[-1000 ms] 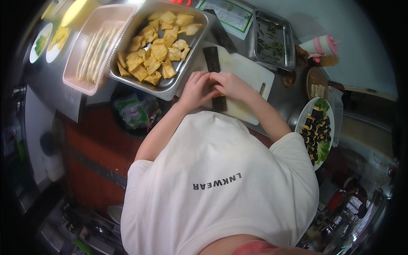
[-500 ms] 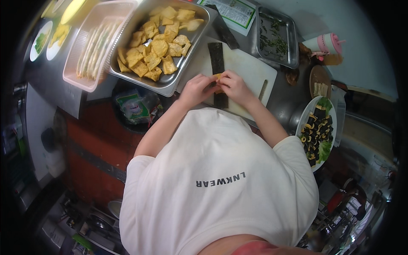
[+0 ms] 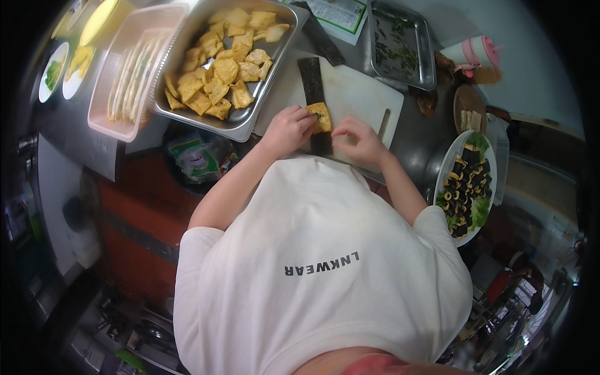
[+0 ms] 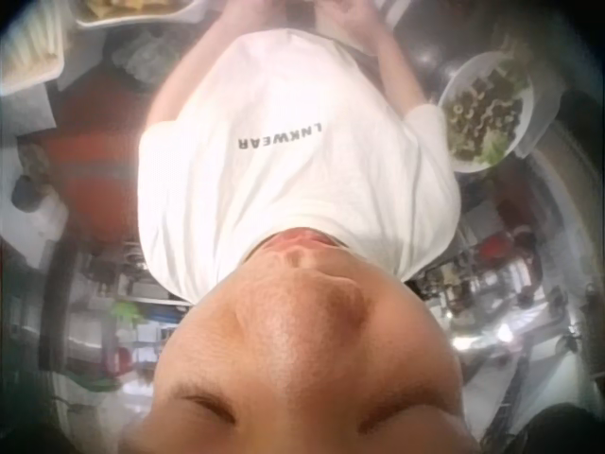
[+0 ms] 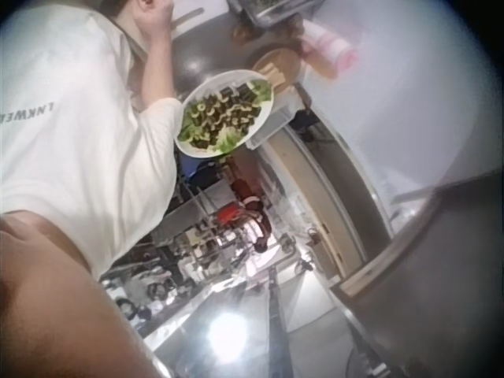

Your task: The person repeatedly picks up fried tofu pieces and places them onto strips of seaweed laid on a cutting board, then transfers the assembled items to a serving plate. The process is repeated continuously throughout the clip.

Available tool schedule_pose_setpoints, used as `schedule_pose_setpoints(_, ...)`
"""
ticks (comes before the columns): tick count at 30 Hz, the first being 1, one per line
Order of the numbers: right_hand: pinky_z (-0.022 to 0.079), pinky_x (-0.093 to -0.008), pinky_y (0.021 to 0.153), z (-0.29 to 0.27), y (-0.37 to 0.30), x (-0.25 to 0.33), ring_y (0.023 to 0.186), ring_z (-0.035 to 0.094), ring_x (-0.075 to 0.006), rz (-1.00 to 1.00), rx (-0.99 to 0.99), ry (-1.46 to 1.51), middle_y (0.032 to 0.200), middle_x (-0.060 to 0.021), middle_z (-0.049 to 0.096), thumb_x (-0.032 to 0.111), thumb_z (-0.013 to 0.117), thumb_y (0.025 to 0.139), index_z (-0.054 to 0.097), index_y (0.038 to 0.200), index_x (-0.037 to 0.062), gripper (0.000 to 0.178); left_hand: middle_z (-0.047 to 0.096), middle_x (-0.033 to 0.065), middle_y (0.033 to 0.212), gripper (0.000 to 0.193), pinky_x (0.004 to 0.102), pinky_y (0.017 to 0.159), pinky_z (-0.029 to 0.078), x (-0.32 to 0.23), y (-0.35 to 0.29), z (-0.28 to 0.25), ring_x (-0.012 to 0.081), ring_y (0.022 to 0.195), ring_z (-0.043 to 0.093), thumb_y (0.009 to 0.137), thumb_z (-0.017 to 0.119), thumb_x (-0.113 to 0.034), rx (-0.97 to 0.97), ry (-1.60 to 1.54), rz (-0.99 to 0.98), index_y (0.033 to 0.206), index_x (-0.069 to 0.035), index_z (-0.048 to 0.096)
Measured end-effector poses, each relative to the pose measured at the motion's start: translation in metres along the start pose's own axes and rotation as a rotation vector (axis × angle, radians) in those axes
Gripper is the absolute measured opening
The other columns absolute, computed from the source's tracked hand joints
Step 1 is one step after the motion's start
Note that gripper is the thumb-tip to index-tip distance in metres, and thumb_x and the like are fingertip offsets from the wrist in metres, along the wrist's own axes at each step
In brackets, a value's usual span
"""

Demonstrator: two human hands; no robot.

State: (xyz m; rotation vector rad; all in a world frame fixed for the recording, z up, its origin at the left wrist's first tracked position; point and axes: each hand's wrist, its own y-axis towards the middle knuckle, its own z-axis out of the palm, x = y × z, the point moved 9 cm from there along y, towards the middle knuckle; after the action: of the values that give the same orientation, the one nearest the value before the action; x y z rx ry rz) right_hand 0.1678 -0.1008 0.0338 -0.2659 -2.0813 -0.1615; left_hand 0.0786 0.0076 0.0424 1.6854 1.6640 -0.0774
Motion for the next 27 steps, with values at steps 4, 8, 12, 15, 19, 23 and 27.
schedule_pose_setpoints(4,0.046,-0.0334,0.081,0.016,-0.013,0.014,0.092,0.055,-0.0223,-0.131,0.04,-0.219,0.097,-0.0073,0.057,0.005,0.072,0.077,0.068,0.098,0.007,0.022,0.064,0.007,0.087,0.024,0.033,0.069,0.052,-0.001,0.003,0.0,0.0232,0.077,0.06,0.068,0.077,-0.013,0.008,-0.043,0.003,0.088,-0.002,0.069)
schedule_pose_setpoints(8,0.047,-0.0347,0.078,0.016,-0.011,0.0,0.087,0.058,-0.023,-0.112,-0.022,-0.156,0.088,-0.0063,0.058,0.01,0.073,0.076,0.069,0.093,0.0071,0.018,0.064,0.0079,0.088,0.027,0.0323,0.069,0.052,-0.005,0.007,-0.006,0.0237,0.076,0.059,0.07,0.078,-0.02,0.042,-0.053,0.001,0.087,-0.001,0.069)
schedule_pose_setpoints(12,0.049,-0.0309,0.068,0.006,-0.002,-0.017,0.08,0.06,-0.0202,0.045,-0.163,0.02,0.086,-0.007,0.058,0.007,0.071,0.078,0.068,0.091,0.0036,0.014,0.063,0.0079,0.086,0.029,0.0332,0.069,0.051,-0.01,0.009,-0.014,0.0243,0.076,0.058,0.07,0.078,-0.023,0.042,-0.074,0.011,0.085,0.0,0.069)
schedule_pose_setpoints(15,0.05,-0.0284,0.062,0.0,0.014,-0.015,0.076,0.06,-0.0186,0.069,-0.255,0.04,0.087,-0.0073,0.058,0.005,0.071,0.079,0.067,0.091,0.003,0.013,0.061,0.0072,0.084,0.022,0.0344,0.069,0.05,-0.003,0.008,-0.01,0.0254,0.077,0.058,0.071,0.076,-0.019,0.054,-0.088,-0.052,0.083,-0.001,0.068)
schedule_pose_setpoints(19,0.05,-0.0286,0.064,-0.002,0.027,-0.01,0.076,0.061,-0.0182,0.012,-0.34,-0.027,0.091,-0.0071,0.058,0.005,0.071,0.079,0.066,0.095,0.0038,0.017,0.061,0.009,0.082,0.012,0.0356,0.068,0.051,0.011,0.006,0.003,0.0281,0.075,0.059,0.073,0.072,-0.008,0.021,-0.098,-0.183,0.083,-0.002,0.068)
schedule_pose_setpoints(23,0.05,-0.0323,0.071,0.004,0.022,0.002,0.082,0.06,-0.0229,-0.135,-0.211,-0.101,0.095,-0.0088,0.058,0.006,0.073,0.077,0.065,0.097,0.0022,0.022,0.062,0.0097,0.081,0.011,0.0368,0.068,0.051,0.016,0.004,0.0,0.029,0.078,0.061,0.074,0.071,-0.006,-0.044,-0.131,-0.237,0.084,-0.003,0.069)
schedule_pose_setpoints(27,0.048,-0.0357,0.076,0.011,0.018,0.003,0.088,0.058,-0.0276,-0.284,-0.213,-0.244,0.096,-0.0105,0.058,0.006,0.072,0.076,0.064,0.099,0.0016,0.025,0.062,0.0109,0.082,0.008,0.0378,0.068,0.051,0.015,0.006,0.001,0.0302,0.078,0.062,0.076,0.069,-0.007,-0.035,-0.114,-0.308,0.084,-0.003,0.069)
